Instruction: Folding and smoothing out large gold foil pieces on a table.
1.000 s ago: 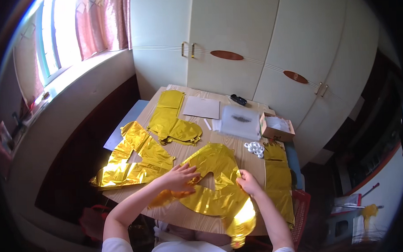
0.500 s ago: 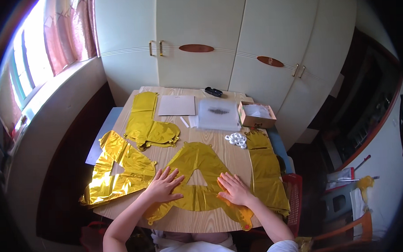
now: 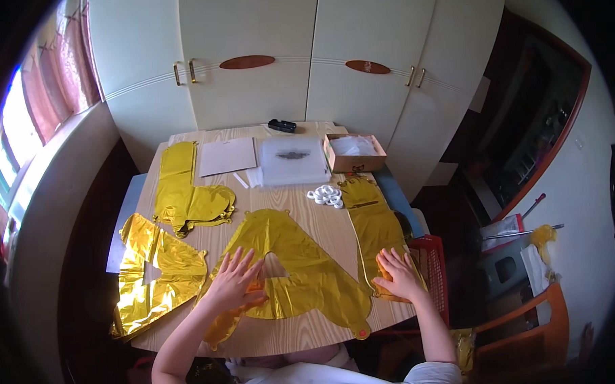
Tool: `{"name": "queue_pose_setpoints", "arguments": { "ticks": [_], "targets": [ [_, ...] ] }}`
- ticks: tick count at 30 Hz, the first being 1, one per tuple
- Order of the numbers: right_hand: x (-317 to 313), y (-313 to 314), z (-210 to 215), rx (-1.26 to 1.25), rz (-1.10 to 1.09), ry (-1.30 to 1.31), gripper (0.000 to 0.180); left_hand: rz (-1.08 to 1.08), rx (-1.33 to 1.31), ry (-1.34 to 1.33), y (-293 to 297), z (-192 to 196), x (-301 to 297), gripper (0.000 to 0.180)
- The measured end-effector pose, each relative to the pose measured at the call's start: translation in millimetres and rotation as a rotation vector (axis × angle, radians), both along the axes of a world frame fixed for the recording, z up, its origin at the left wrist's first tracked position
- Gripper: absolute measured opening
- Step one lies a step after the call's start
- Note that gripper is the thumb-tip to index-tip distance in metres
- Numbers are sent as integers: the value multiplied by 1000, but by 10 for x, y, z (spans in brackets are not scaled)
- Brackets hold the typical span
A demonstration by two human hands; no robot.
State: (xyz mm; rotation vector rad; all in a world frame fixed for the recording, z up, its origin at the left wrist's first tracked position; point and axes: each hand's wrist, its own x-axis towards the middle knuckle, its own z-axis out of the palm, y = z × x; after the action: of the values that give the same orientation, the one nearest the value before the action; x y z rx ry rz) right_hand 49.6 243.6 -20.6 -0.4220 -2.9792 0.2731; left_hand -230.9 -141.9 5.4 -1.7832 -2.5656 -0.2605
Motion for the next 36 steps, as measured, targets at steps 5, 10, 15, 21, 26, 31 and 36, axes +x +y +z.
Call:
{"name": "queue_pose_setpoints", "arguments": {
  "ticks": [5, 10, 15, 21, 26, 31, 36],
  "targets": [
    [-53, -70, -122, -15, -50, 100, 60, -149, -6, 2, 444, 69, 179, 79],
    [-71, -70, -215, -3, -90, 195, 47, -329, 5, 17, 1082, 1, 426, 79],
    [-112, -119, -246, 33, -122, 252, 39, -437, 26, -39, 1717, -98, 647, 79],
    [-99, -202, -115, 21, -121, 198, 59, -451, 109, -138, 2043, -314, 802, 79],
    [-88, -180, -133, -3, -142, 166, 64, -455, 174, -106, 2086, -380, 834, 77],
    [-93, -157, -214, -5, -162, 194, 48, -445, 204, -72, 2065, -410, 860, 73],
    [-109, -144, -242, -27, -181, 247, 38, -492, 169, -44, 2058, -326, 873, 63]
  ]
}}
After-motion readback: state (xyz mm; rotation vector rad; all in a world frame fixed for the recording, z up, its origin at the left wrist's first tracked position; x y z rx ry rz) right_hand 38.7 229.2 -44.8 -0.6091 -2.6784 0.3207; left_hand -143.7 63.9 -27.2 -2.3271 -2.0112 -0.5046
